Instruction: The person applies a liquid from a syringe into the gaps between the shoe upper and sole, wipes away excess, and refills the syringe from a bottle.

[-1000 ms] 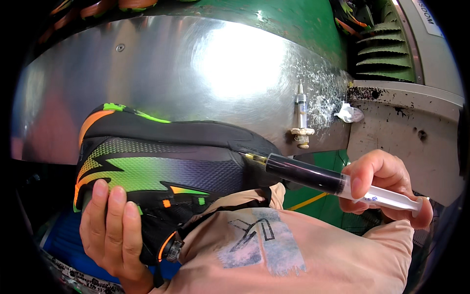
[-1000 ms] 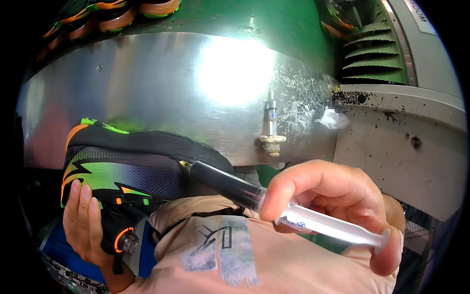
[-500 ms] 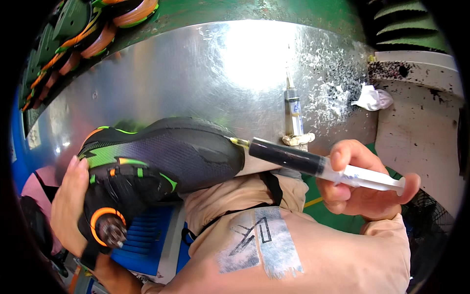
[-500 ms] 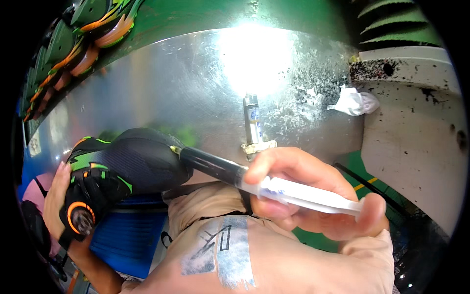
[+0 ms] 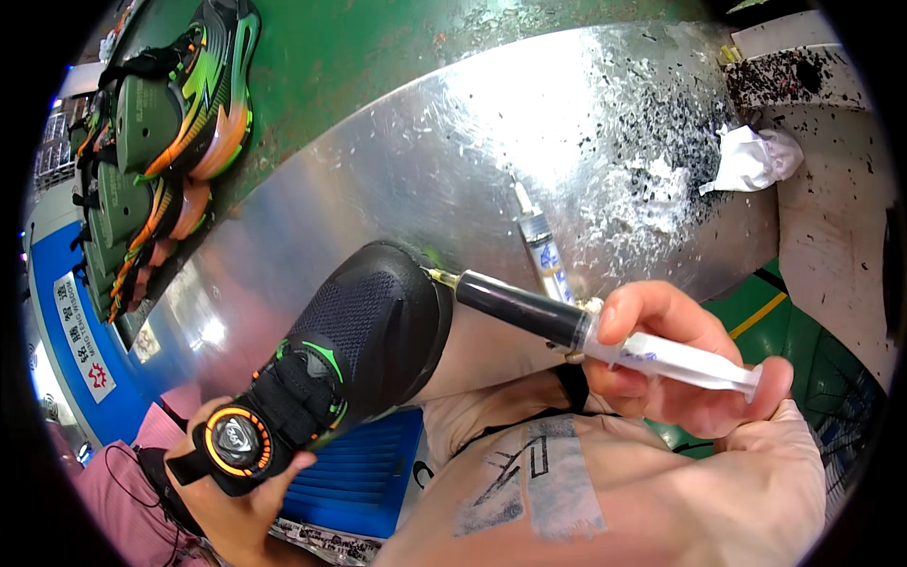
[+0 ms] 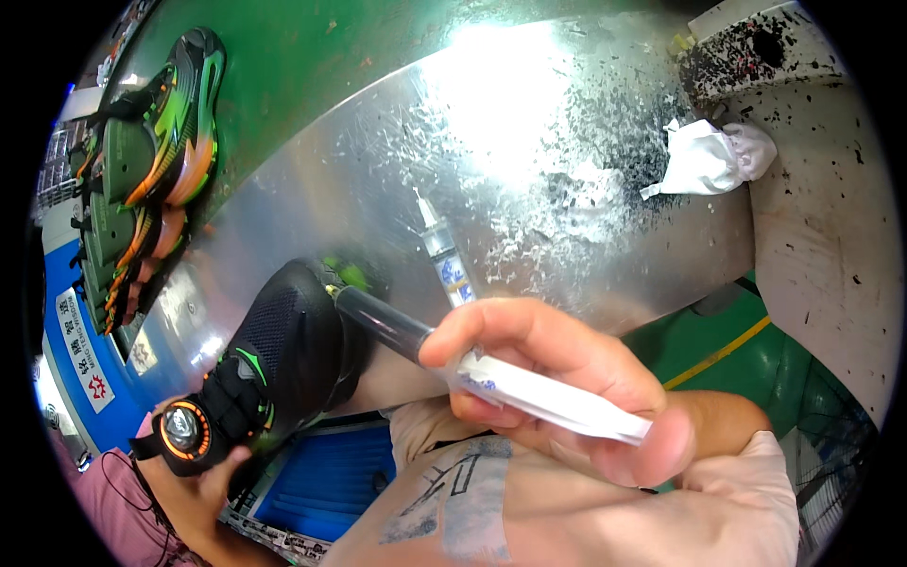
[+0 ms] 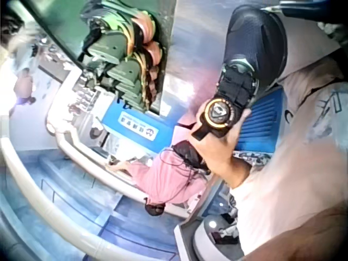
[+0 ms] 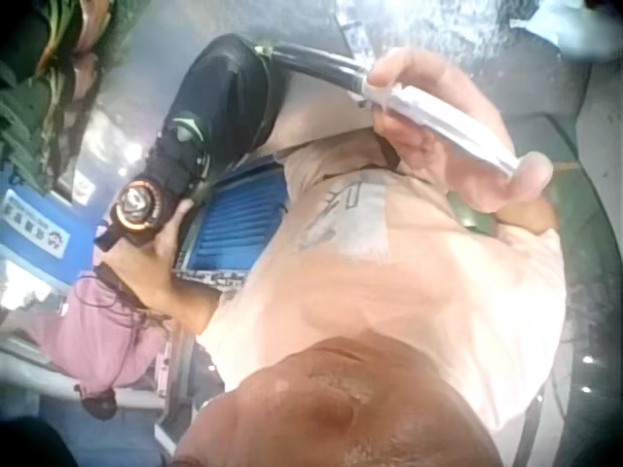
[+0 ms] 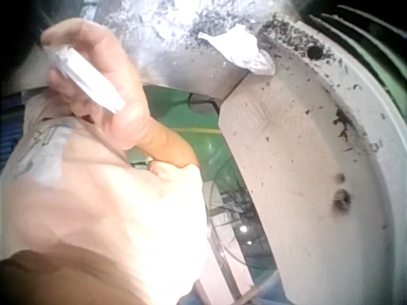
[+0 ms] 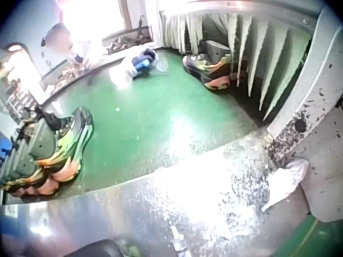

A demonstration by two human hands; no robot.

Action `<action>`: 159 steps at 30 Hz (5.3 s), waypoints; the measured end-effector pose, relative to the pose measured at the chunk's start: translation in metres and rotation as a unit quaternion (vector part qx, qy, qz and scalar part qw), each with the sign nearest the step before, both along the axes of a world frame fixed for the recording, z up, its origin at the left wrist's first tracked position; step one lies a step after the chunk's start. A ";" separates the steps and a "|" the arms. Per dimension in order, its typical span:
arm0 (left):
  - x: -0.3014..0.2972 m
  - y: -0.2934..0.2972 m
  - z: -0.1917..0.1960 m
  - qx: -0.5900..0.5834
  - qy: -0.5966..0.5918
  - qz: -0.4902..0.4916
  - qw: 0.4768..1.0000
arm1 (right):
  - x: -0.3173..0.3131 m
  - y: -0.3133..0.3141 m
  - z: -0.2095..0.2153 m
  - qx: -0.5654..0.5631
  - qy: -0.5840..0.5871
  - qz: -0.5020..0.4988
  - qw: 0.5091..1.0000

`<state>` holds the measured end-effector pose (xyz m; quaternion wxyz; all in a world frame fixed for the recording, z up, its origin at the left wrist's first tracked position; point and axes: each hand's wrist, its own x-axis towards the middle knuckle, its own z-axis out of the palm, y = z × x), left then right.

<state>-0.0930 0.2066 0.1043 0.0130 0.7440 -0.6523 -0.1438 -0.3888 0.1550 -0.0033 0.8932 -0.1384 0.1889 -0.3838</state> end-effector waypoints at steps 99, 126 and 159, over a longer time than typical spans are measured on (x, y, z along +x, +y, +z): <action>-0.046 0.063 -0.124 -0.407 0.003 -0.119 0.906 | -0.090 -0.053 0.043 -0.291 0.425 0.028 0.857; -0.061 0.080 -0.109 -0.355 0.061 -0.143 0.922 | 0.114 -0.070 0.059 -0.191 0.180 0.397 0.880; -0.030 0.099 -0.105 -0.282 -0.032 -0.075 0.956 | -0.011 -0.030 0.086 -0.245 0.311 0.239 0.887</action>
